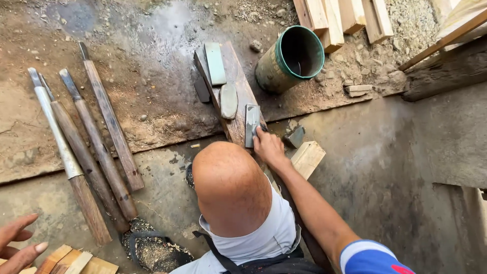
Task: The person sits on the ground and sharpens a long metal chisel using a sharpening stone. They repeatedly rub the blade against the stone and dip their hand into a bucket to apply water to the surface.
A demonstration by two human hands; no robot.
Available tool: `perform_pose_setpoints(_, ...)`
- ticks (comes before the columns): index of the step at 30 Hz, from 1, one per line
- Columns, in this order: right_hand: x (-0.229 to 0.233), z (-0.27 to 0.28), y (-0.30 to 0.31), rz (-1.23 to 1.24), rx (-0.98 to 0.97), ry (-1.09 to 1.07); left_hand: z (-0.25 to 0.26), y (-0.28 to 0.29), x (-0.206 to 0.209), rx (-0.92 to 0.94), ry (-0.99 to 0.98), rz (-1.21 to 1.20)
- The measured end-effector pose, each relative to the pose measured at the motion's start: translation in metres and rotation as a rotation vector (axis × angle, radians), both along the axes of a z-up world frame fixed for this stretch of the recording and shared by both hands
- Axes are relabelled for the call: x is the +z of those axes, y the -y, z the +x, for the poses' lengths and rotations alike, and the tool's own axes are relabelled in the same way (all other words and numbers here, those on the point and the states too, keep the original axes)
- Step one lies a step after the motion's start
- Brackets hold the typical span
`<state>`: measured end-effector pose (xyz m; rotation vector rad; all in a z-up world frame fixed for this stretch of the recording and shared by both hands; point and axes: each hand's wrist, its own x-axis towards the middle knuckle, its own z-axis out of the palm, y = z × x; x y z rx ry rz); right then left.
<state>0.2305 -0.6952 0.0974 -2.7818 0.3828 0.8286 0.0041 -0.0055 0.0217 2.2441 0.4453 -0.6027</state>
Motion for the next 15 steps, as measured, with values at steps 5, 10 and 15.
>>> perform_pose_setpoints(5,-0.037,0.03,0.018,-0.034,0.225,0.557,-0.009,-0.015,-0.018,-0.076,0.024,-0.11)
perform_pose_setpoints(10,0.0,-0.028,-0.001,-0.028,0.148,0.264,-0.015,-0.018,-0.029,0.0,0.009,0.004)
perform_pose_setpoints(15,-0.025,0.016,0.01,0.021,0.136,0.465,-0.014,-0.017,-0.01,-0.11,-0.048,0.009)
